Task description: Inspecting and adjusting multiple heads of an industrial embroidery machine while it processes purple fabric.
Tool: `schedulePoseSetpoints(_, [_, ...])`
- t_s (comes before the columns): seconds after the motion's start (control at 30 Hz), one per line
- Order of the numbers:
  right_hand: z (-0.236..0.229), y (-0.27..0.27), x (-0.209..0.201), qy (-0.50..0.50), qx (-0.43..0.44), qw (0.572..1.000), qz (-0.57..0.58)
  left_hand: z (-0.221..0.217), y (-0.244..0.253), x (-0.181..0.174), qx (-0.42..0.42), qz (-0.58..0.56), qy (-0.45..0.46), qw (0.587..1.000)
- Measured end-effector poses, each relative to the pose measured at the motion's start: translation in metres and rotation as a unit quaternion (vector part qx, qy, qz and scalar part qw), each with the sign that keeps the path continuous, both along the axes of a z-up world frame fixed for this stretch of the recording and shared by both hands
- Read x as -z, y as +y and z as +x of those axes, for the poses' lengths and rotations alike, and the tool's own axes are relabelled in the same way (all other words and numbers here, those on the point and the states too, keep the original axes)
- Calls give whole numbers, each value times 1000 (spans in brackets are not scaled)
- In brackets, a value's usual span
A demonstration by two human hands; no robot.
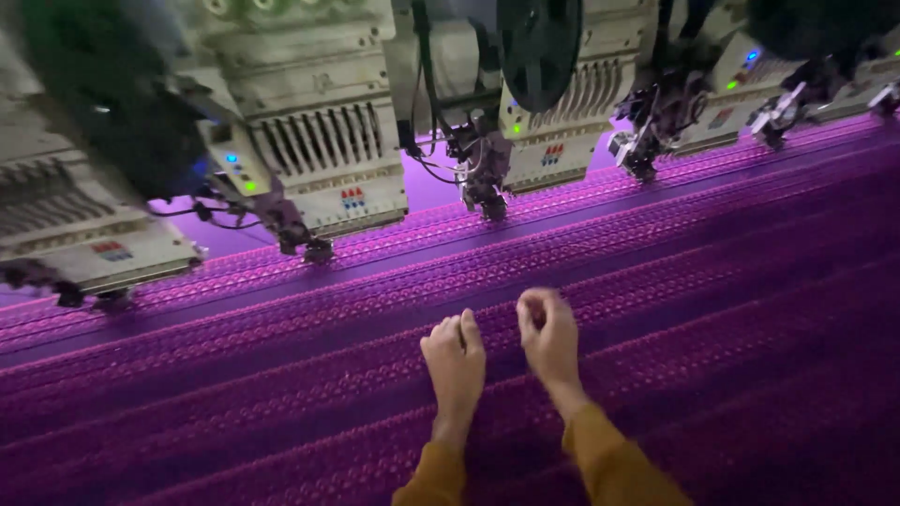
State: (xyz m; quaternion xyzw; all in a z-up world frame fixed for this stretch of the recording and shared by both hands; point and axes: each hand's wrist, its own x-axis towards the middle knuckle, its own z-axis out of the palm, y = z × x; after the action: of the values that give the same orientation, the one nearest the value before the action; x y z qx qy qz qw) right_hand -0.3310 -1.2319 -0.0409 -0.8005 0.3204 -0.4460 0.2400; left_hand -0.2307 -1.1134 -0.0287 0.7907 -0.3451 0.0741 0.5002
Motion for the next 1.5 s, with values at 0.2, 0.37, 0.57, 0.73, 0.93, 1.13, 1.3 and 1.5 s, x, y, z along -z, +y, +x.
schedulePoseSetpoints(0.2, [83,-112,35,-26,89,996,8,15,-40,-8,-25,46,61,997])
schedulePoseSetpoints(0.37, [125,-158,28,-68,127,988,-56,17,-46,-6,-21,69,85,994])
schedulePoseSetpoints(0.57, [146,-171,16,14,201,979,14,15,-47,-6,-20,81,103,991])
schedulePoseSetpoints(0.73, [142,-177,21,-2,185,982,45,5,-46,-7,-19,82,83,993])
schedulePoseSetpoints(0.93, [110,-174,4,-42,68,974,213,-10,-41,-2,-21,79,75,994])
schedulePoseSetpoints(1.13, [86,-163,-77,-73,74,895,434,-22,-43,-10,-30,71,85,993])
schedulePoseSetpoints(1.3, [90,-173,-89,-51,88,915,391,-23,-47,-11,-35,53,74,995])
schedulePoseSetpoints(1.5, [101,-174,-96,-100,91,901,411,-24,-52,-11,-31,50,95,994])
